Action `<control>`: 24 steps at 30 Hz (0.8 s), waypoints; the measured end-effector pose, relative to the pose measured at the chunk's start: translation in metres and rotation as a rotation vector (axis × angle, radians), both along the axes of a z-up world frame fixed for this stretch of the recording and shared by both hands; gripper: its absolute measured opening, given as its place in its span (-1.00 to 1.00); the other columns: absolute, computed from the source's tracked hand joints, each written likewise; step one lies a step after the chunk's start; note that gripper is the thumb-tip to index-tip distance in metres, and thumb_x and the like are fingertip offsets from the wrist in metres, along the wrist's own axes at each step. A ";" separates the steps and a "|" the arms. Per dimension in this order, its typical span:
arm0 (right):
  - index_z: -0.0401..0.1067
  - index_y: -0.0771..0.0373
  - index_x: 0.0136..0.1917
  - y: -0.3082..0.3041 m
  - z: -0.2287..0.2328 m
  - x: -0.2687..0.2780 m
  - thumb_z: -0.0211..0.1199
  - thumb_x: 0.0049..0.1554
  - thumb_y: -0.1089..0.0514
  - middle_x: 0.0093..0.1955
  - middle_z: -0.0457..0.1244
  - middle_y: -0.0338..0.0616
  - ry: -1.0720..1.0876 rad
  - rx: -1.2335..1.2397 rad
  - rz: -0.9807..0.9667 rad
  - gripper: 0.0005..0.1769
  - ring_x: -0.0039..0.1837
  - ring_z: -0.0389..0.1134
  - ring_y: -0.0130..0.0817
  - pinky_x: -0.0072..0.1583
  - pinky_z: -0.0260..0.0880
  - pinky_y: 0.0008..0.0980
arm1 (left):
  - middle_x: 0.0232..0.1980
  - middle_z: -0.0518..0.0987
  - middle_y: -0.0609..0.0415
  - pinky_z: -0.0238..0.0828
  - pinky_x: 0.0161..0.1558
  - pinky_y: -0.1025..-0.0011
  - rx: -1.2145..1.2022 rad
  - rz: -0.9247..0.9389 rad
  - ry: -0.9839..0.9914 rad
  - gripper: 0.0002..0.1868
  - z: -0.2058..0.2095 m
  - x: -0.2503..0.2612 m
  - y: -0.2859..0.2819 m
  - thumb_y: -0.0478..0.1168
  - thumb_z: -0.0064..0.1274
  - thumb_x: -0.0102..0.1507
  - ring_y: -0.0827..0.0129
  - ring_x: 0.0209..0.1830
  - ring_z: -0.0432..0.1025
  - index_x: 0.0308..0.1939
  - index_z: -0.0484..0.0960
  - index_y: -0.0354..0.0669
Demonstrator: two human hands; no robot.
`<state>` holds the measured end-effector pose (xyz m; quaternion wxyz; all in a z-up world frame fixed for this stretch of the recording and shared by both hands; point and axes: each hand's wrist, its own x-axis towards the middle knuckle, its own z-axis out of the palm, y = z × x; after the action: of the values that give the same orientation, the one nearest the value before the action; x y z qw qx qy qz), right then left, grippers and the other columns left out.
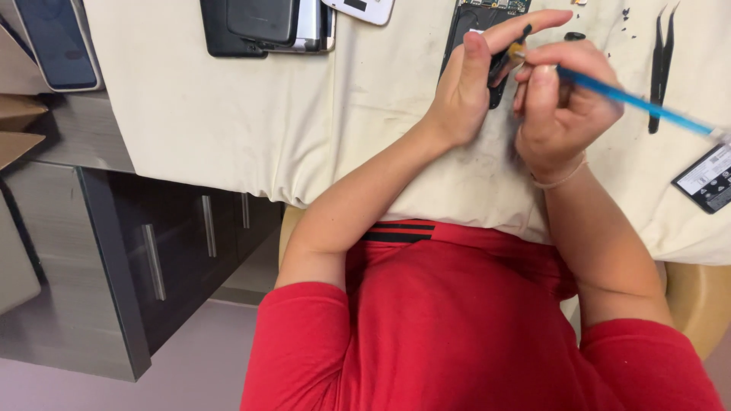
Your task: Cleaning internal mobile phone components and frame using a small brush
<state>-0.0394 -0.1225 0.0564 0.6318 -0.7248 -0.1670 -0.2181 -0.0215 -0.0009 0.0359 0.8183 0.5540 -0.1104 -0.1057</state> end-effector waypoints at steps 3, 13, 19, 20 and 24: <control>0.38 0.55 -0.03 -0.005 0.000 -0.002 0.04 0.38 0.35 -0.26 0.22 0.22 -0.024 -0.057 0.051 -0.80 -0.36 0.18 -0.21 -0.21 0.20 -0.29 | -0.46 0.31 0.13 0.35 -0.27 0.45 0.072 0.023 -0.013 0.06 -0.001 0.000 0.002 0.62 -0.72 0.35 0.41 -0.41 0.34 0.37 0.57 -0.04; 0.39 0.54 -0.01 0.002 0.002 -0.008 0.03 0.40 0.27 -0.24 0.22 0.20 -0.055 -0.066 0.030 -0.75 -0.24 0.25 -0.12 -0.06 0.26 -0.20 | -0.54 0.30 0.15 0.14 -0.24 0.47 0.069 -0.012 0.006 0.10 0.002 0.002 0.003 0.61 -0.73 0.35 0.43 -0.46 0.28 0.37 0.59 -0.14; 0.38 0.59 0.04 0.000 0.000 0.001 0.01 0.43 0.33 -0.12 0.19 0.22 -0.012 -0.062 -0.083 -0.77 -0.33 0.24 -0.20 -0.25 0.22 -0.32 | -0.31 0.57 0.01 0.14 -0.23 0.51 0.002 -0.014 0.005 0.07 -0.007 0.004 -0.001 0.60 -0.71 0.36 0.41 -0.32 0.33 0.34 0.60 -0.10; 0.37 0.59 0.04 0.002 0.002 0.001 0.01 0.42 0.34 -0.11 0.22 0.25 -0.022 -0.056 -0.041 -0.79 -0.27 0.31 -0.11 -0.17 0.32 -0.26 | -0.35 0.53 0.07 0.07 -0.27 0.52 -0.046 -0.022 0.055 0.16 -0.009 0.006 -0.002 0.67 -0.66 0.28 0.49 -0.36 0.21 0.35 0.59 -0.18; 0.42 0.54 0.04 0.002 0.007 0.004 0.04 0.39 0.38 -0.24 0.31 0.22 -0.109 -0.148 0.033 -0.83 -0.14 0.34 -0.04 0.06 0.33 -0.13 | -0.35 0.29 0.14 0.12 -0.16 0.49 -0.294 -0.054 0.148 0.28 -0.006 0.011 0.001 0.69 -0.67 0.26 0.45 -0.37 0.16 0.38 0.55 -0.40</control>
<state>-0.0356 -0.1205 0.0634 0.5700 -0.7538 -0.2286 -0.2338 -0.0105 0.0000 0.0298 0.8934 0.4158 -0.0790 -0.1507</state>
